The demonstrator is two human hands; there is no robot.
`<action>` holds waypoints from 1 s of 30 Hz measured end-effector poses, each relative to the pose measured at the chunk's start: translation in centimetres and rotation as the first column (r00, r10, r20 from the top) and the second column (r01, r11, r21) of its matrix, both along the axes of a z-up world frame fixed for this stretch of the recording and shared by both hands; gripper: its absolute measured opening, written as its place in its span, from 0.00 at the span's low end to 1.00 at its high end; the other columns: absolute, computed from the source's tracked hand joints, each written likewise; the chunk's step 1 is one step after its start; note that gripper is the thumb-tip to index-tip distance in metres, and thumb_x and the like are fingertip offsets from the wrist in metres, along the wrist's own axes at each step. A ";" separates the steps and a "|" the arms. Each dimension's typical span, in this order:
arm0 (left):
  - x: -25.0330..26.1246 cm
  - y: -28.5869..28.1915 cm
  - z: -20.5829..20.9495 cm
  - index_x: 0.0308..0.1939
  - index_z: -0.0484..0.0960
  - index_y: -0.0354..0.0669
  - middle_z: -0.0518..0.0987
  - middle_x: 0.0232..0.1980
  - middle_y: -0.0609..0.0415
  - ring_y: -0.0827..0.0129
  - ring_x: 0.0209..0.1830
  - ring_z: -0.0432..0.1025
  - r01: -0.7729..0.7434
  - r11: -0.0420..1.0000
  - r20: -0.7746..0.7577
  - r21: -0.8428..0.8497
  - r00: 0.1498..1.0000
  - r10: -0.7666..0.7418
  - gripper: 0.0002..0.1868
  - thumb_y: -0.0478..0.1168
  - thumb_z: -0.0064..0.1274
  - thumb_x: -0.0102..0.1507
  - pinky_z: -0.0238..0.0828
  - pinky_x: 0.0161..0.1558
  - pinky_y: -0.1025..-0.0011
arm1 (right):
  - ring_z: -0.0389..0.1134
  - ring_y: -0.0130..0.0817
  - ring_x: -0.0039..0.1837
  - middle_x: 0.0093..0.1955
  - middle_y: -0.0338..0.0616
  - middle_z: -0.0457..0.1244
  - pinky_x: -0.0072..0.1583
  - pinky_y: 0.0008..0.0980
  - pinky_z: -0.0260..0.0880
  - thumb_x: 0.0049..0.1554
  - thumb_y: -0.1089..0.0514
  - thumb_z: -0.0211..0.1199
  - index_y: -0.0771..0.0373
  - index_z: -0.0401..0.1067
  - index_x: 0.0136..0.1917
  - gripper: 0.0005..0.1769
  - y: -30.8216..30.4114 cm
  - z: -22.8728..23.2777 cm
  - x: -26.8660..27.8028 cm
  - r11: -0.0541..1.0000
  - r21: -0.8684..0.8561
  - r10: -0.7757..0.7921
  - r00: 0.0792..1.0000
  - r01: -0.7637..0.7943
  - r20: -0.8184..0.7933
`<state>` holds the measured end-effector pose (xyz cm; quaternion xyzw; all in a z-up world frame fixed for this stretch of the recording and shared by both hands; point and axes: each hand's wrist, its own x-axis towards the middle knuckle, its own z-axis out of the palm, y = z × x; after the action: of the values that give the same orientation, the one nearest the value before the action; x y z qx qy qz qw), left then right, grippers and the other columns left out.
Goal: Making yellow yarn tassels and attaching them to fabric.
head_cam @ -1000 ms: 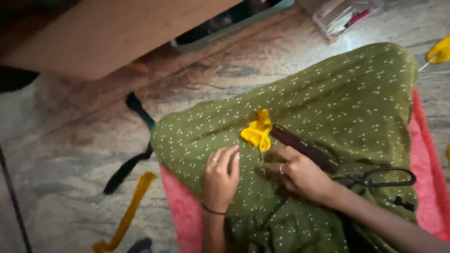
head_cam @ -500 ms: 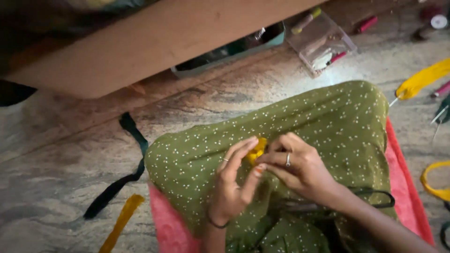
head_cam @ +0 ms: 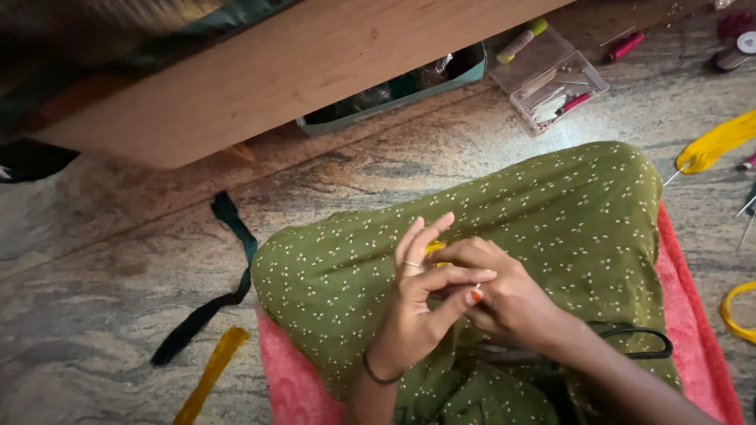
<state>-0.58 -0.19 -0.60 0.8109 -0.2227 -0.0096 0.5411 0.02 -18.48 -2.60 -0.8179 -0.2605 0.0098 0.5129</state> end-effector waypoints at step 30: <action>5.8 -4.4 2.5 0.48 0.90 0.47 0.82 0.58 0.52 0.57 0.51 0.71 -0.167 0.967 0.119 0.190 0.982 0.146 0.12 0.38 0.58 0.62 0.69 0.53 0.63 | 0.73 0.41 0.57 0.57 0.50 0.71 0.58 0.36 0.73 0.52 0.60 0.70 0.62 0.77 0.60 0.21 -5.7 1.1 0.1 0.944 0.086 -0.299 0.936 0.319 -0.187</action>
<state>5.21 -4.62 1.91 0.8755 -0.1836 0.0531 0.4439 0.15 -24.20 -1.52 -0.8138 -0.0837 -0.0155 0.5749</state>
